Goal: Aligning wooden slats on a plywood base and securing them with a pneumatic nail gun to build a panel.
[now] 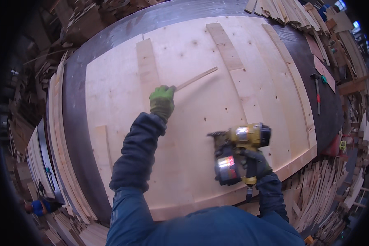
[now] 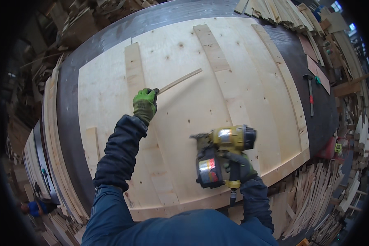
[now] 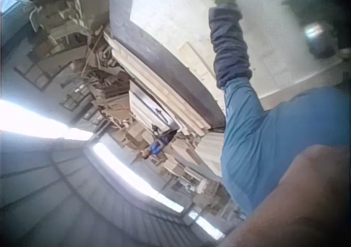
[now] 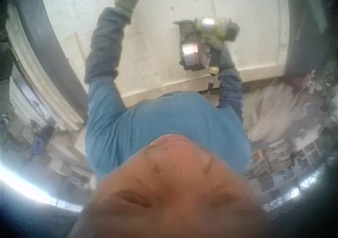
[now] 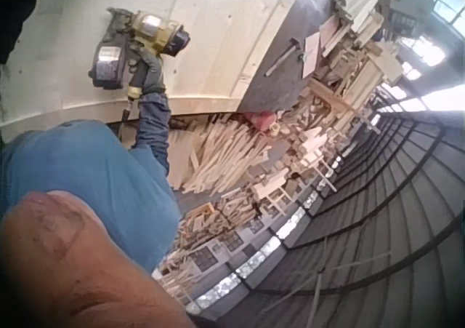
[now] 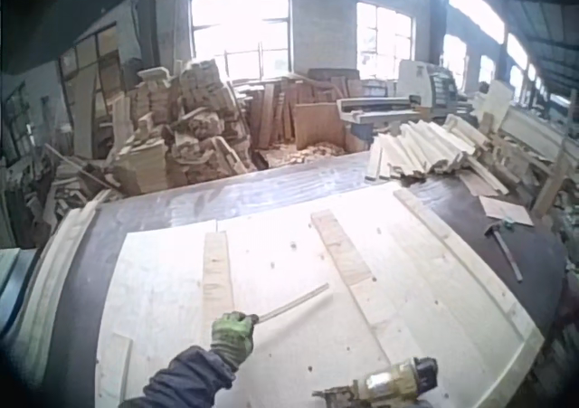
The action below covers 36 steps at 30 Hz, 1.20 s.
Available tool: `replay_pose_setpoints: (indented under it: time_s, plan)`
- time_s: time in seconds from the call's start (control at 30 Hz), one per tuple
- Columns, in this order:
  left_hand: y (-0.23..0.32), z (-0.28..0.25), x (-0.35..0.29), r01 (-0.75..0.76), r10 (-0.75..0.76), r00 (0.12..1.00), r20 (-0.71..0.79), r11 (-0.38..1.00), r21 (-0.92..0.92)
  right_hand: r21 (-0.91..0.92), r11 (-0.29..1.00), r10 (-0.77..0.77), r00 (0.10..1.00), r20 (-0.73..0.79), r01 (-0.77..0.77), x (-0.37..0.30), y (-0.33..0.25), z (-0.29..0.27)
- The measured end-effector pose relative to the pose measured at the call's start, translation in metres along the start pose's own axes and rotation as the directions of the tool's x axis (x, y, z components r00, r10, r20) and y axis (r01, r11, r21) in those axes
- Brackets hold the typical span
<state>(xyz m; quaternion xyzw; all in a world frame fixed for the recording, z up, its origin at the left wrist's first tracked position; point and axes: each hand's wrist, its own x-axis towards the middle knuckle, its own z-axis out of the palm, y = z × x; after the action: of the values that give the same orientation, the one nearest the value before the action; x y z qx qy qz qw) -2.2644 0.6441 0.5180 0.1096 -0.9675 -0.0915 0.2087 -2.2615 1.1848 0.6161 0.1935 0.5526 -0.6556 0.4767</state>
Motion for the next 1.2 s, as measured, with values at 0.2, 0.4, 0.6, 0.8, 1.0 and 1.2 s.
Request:
replay_pose_setpoints:
  time_s: [0.2,0.4,0.6,0.8,1.0,1.2]
  plan:
    - [-0.038,0.083,0.088,-0.041,0.042,0.992,0.122,0.999,-0.012,-0.006,1.0,0.017,0.987,0.157,-0.017,0.052,-0.004,0.001]
    - [-0.048,0.104,0.093,-0.025,0.024,0.999,-0.021,0.997,-0.069,-0.188,0.982,0.037,0.994,0.106,-0.017,0.07,-0.003,-0.001]
    - [-0.043,0.099,0.091,0.003,-0.003,1.0,0.021,1.0,-0.016,-0.202,0.979,0.0,1.0,0.028,0.006,0.054,0.015,0.019]
    - [-0.095,0.046,0.016,0.494,-0.503,0.862,0.061,0.862,0.114,-0.847,0.412,0.23,0.938,-0.26,-0.336,0.021,-0.059,-0.022]
    - [-0.11,0.025,0.019,0.669,-0.665,0.657,0.355,0.732,0.131,-0.892,0.433,-0.277,0.961,0.011,0.134,0.076,-0.195,0.073]
    - [-0.12,0.032,-0.002,0.624,-0.633,0.731,0.256,0.771,0.124,-0.95,0.004,-0.698,0.681,0.222,0.313,0.281,-0.224,0.094]
